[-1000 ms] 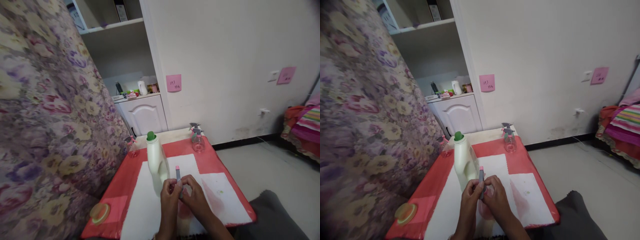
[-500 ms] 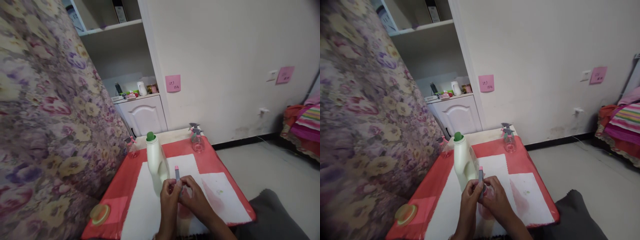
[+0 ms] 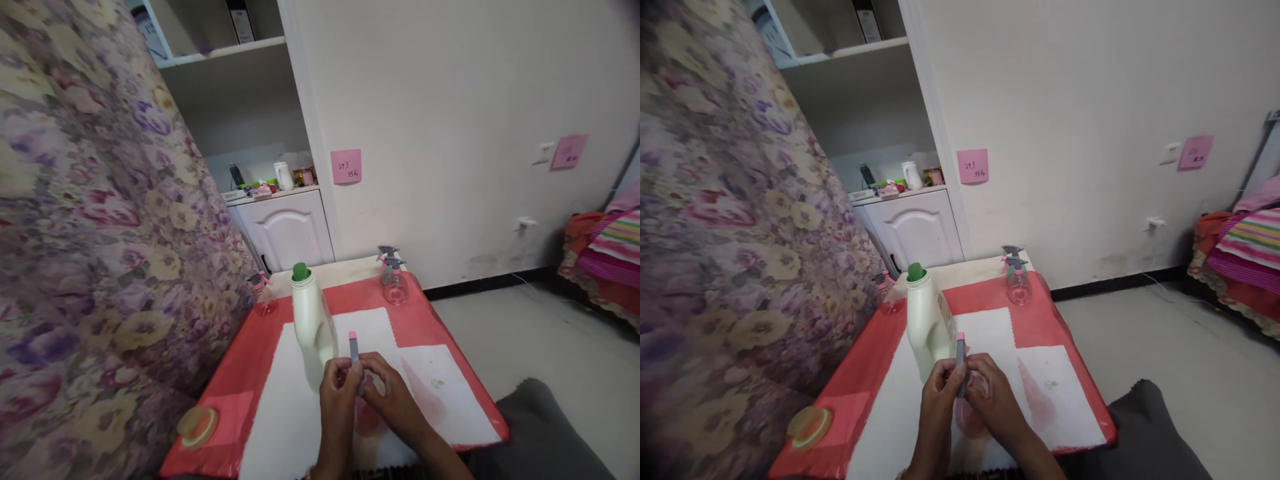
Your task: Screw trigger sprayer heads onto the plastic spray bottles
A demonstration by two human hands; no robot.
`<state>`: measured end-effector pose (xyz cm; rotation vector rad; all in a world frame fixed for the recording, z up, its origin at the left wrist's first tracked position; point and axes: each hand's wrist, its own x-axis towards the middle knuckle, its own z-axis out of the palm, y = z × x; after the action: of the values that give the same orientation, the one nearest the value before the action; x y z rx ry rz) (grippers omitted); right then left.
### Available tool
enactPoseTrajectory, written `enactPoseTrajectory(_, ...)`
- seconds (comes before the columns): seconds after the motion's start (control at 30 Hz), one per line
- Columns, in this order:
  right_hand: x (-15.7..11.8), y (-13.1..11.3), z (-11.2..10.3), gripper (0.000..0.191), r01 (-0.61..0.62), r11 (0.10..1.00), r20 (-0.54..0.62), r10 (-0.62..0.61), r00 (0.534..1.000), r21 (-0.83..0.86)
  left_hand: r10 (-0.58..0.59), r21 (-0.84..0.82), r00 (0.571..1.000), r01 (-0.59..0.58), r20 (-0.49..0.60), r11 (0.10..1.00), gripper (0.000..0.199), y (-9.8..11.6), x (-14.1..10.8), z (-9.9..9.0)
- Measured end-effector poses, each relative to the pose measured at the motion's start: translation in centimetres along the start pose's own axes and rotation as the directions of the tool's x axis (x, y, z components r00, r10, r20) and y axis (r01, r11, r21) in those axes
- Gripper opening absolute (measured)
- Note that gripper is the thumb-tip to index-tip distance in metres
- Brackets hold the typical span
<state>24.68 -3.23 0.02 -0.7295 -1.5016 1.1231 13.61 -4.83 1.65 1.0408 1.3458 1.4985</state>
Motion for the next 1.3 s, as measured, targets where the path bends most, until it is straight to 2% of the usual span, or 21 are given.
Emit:
enactPoseTrajectory(0.17, 0.1, 0.8, 0.4, 0.016, -0.059, 0.997, -0.170, 0.049, 0.984, -0.051, -0.001, -0.001, 1.000, 0.001, -0.021, 1.000, 0.037, 0.6, -0.3, 0.1)
enactPoseTrajectory(0.27, 0.1, 0.7, 0.3, 0.024, -0.041, 0.998, -0.105, 0.036, 0.994, -0.043, -0.003, 0.003, 1.000, 0.003, -0.030, 1.000, 0.038, 0.7, -0.3, 0.1)
enactPoseTrajectory(0.37, 0.0, 0.4, 0.1, 0.015, 0.002, 1.000, -0.018, -0.002, 1.000, -0.022, 0.002, -0.003, 1.000, -0.002, -0.021, 1.000, 0.037, 0.5, -0.2, 0.1)
enactPoseTrajectory(0.43, 0.0, 0.6, 0.1, 0.010, 0.000, 1.000, -0.072, -0.002, 0.997, -0.025, 0.002, -0.011, 1.000, -0.002, -0.022, 1.000, 0.039, 0.3, -0.1, 0.1)
enactPoseTrajectory(0.53, 0.0, 0.9, 0.4, 0.014, -0.031, 0.999, -0.168, 0.025, 0.986, -0.037, -0.002, -0.002, 0.999, 0.001, -0.034, 1.000, 0.040, 0.3, 0.0, 0.1)
enactPoseTrajectory(0.63, -0.1, 0.6, 0.3, 0.021, -0.015, 1.000, -0.088, 0.013, 0.996, -0.020, -0.002, 0.006, 1.000, 0.002, -0.020, 1.000, 0.037, 0.5, -0.1, 0.0)
enactPoseTrajectory(0.73, -0.2, 0.3, 0.1, 0.015, 0.013, 1.000, -0.013, -0.013, 1.000, -0.007, 0.005, -0.007, 1.000, -0.005, 0.010, 1.000, 0.034, 0.7, -0.3, 0.1)
enactPoseTrajectory(0.83, -0.2, 0.5, 0.2, 0.011, -0.003, 0.998, -0.127, -0.005, 0.992, -0.058, 0.000, -0.009, 1.000, 0.000, 0.003, 1.000, 0.035, 0.9, -0.4, 0.2)
enactPoseTrajectory(0.9, -0.2, 0.7, 0.3, 0.016, -0.018, 0.997, -0.174, 0.004, 0.985, -0.076, -0.002, -0.005, 1.000, 0.002, -0.014, 1.000, 0.036, 1.0, -0.4, 0.2)
enactPoseTrajectory(1.0, -0.2, 0.6, 0.1, 0.024, -0.010, 0.999, -0.079, 0.008, 0.997, -0.032, -0.001, 0.002, 1.000, 0.001, -0.010, 1.000, 0.036, 0.9, -0.3, 0.1)
enactPoseTrajectory(1.07, -0.1, 0.5, 0.0, 0.021, 0.002, 1.000, -0.019, -0.002, 1.000, -0.008, 0.007, 0.005, 1.000, -0.007, -0.002, 1.000, 0.035, 0.9, -0.3, 0.2)
enactPoseTrajectory(1.17, -0.1, 0.8, 0.1, 0.012, -0.004, 0.999, -0.091, 0.001, 0.996, -0.038, 0.018, 0.006, 1.000, -0.018, 0.008, 1.000, 0.034, 0.8, -0.2, 0.1)
enactPoseTrajectory(1.23, -0.1, 1.1, 0.2, 0.014, -0.021, 0.997, -0.158, 0.010, 0.987, -0.071, 0.016, 0.014, 1.000, -0.016, 0.011, 1.000, 0.033, 0.8, -0.2, 0.1)
enactPoseTrajectory(1.3, -0.1, 1.1, 0.2, 0.021, -0.023, 0.997, -0.149, 0.012, 0.989, -0.075, 0.013, 0.023, 1.000, -0.013, 0.012, 1.000, 0.033, 0.7, -0.2, 0.0)
